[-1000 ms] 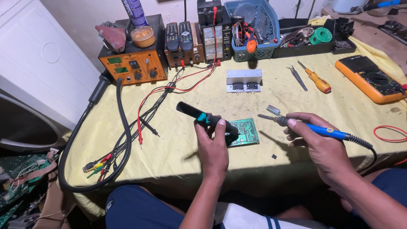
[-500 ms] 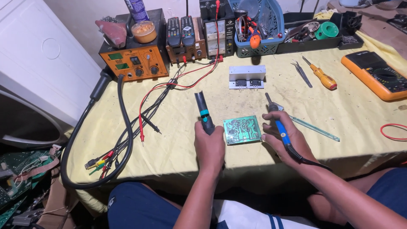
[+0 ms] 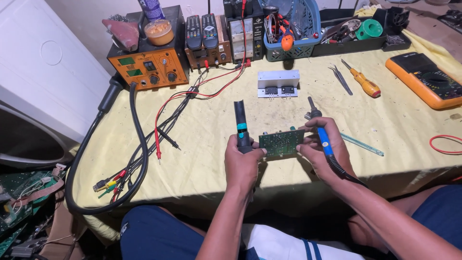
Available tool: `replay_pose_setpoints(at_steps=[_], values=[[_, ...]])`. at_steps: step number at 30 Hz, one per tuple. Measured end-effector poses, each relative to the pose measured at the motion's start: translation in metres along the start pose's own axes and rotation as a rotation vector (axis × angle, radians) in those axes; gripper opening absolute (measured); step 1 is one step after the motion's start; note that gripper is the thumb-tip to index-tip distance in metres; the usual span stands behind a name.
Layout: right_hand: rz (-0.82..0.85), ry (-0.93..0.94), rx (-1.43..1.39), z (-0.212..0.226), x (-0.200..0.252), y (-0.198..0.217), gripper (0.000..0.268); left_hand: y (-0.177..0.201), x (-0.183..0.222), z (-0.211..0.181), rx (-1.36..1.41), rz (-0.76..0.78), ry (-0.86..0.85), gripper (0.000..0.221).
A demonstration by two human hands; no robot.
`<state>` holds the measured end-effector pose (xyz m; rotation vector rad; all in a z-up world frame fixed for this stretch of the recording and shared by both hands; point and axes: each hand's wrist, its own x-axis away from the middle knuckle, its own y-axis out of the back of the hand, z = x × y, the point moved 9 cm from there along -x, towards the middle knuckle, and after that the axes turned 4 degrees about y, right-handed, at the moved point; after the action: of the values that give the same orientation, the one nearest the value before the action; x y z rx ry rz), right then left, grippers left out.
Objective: A person is shown at a workbench cleaning a circuit board with a toothbrush and then desoldering components using a soldering iron and a desoldering pump.
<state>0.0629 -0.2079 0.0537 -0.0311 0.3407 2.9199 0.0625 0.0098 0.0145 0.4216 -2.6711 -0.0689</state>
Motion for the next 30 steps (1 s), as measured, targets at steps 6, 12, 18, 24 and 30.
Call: replay_pose_setpoints(at_steps=[6,12,18,24,30], values=[[-0.022,0.031,-0.012,-0.007,-0.004,0.008,0.049,-0.008,0.015,-0.012,0.037,0.098,-0.120,0.029],[-0.015,0.059,-0.039,0.002,0.001,0.007,0.049,-0.005,0.018,-0.015,0.004,0.085,-0.162,0.029],[0.013,0.065,-0.041,0.009,-0.001,0.006,0.050,-0.007,0.001,0.000,0.124,0.117,-0.094,0.035],[-0.007,0.028,-0.122,0.006,-0.007,0.005,0.048,-0.009,0.006,0.002,0.211,0.185,-0.009,0.041],[0.008,-0.005,-0.100,0.000,-0.010,0.006,0.049,-0.011,-0.004,0.011,0.232,0.157,0.039,0.039]])
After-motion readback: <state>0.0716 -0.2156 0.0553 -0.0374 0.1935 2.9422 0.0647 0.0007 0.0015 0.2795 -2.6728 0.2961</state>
